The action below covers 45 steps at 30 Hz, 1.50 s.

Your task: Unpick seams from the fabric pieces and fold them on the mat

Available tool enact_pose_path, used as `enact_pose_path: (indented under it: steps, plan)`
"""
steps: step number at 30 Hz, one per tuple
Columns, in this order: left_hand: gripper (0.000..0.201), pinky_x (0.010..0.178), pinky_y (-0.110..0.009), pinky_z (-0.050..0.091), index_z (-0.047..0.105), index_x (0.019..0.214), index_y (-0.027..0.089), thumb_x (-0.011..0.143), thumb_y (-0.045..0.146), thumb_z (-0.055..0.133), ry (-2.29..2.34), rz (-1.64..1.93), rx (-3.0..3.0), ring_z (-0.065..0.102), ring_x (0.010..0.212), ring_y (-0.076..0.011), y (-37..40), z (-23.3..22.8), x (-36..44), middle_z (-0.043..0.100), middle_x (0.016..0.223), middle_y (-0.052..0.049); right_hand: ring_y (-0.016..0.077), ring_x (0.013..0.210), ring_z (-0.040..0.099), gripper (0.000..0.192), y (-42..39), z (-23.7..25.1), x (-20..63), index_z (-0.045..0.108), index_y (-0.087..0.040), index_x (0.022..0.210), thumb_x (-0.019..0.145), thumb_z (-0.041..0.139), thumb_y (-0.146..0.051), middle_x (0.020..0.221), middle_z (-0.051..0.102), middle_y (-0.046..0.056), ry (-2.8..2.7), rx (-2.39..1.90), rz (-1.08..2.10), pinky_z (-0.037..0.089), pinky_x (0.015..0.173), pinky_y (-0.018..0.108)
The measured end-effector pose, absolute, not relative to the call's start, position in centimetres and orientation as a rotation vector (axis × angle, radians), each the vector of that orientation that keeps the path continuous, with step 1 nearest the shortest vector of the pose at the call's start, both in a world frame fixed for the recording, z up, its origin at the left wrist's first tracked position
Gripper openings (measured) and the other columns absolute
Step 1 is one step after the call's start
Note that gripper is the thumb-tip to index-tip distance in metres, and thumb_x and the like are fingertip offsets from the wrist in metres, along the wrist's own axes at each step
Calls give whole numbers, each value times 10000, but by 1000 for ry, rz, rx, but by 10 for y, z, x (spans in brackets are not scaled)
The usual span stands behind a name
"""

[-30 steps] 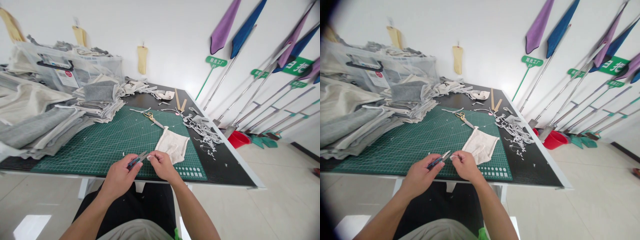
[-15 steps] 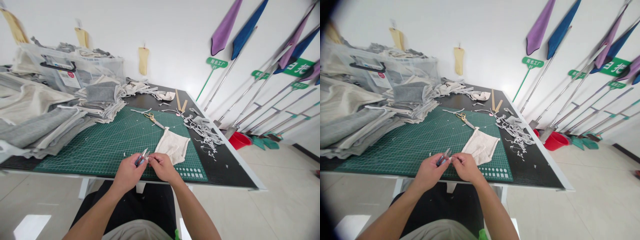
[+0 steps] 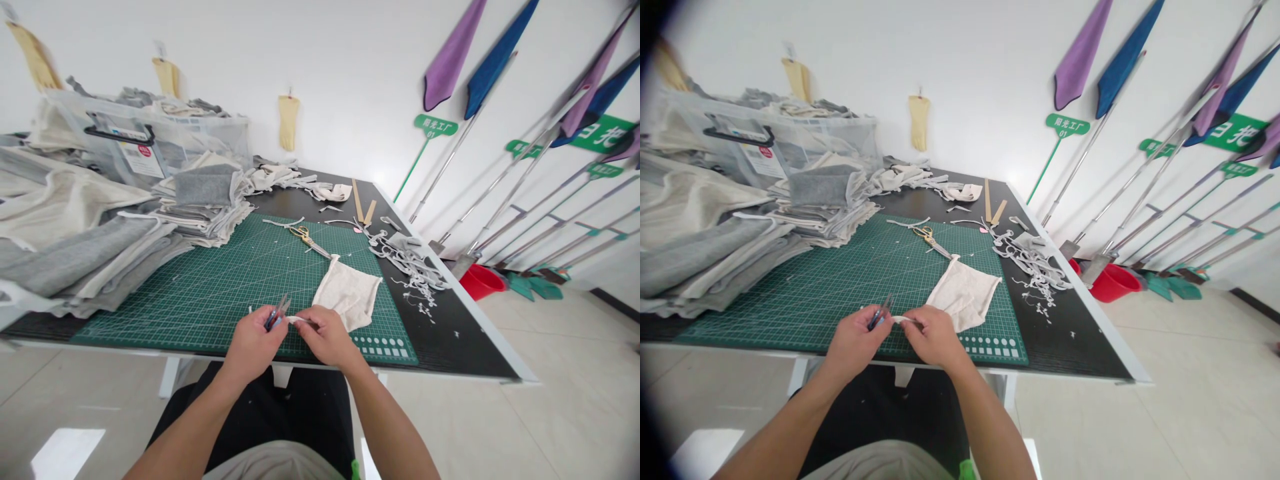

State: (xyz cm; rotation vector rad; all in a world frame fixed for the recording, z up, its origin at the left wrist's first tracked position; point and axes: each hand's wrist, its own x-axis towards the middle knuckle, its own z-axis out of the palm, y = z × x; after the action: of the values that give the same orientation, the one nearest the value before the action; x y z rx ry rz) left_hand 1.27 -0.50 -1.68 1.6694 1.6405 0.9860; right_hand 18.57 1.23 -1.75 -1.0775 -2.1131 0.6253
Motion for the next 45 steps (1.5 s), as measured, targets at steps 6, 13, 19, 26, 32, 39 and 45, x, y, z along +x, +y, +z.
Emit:
enact_pose_path:
  steps: [6,13,19,26,32,39,45]
  plan:
    - [320,601,-251,426,452,1067,215,837,427,520,1638,992,1715,563,619,-135,-17,-15,-2,605,738,40,117,623,539,228,13,-17,185,662,-180,805,914,479,-264,653,606,0,-2075,-1156,675,370,604,223]
    - [272,769,-276,449,558,1066,239,865,414,503,1576,961,2076,607,845,-162,-20,-17,-15,655,975,-12,108,590,525,256,13,-18,184,646,-182,761,917,472,-288,631,603,-13,-2053,-1211,725,357,572,215]
    - [270,742,-258,465,640,1015,241,862,414,502,1603,891,2113,639,853,-169,-19,-20,-16,697,975,-8,112,600,532,243,13,-18,183,659,-189,789,914,475,-288,637,605,-12,-2064,-1235,717,366,576,214]
    - [288,713,-256,451,683,947,237,869,426,480,1654,815,2110,651,874,-182,-18,-18,-15,714,984,-21,119,616,542,244,14,-17,183,662,-192,799,916,470,-287,649,613,-5,-2100,-1244,691,377,585,215]
    - [272,726,-258,438,677,933,240,866,422,487,1668,758,2108,652,857,-178,-17,-18,-17,716,969,-13,121,630,553,242,14,-17,183,659,-191,794,917,470,-279,660,620,-1,-2117,-1233,660,380,606,217]
    - [284,707,-261,421,675,945,238,873,409,460,1696,671,2131,647,844,-183,-18,-15,-18,712,949,-25,124,645,564,232,15,-18,182,671,-190,822,915,476,-274,674,630,2,-2121,-1236,646,383,613,217]
    - [264,695,-262,415,678,935,246,856,406,483,1692,675,2100,642,800,-177,-19,-12,-16,712,919,-19,127,656,572,217,14,-18,183,670,-196,828,912,485,-273,686,639,1,-2130,-1226,641,389,621,220]
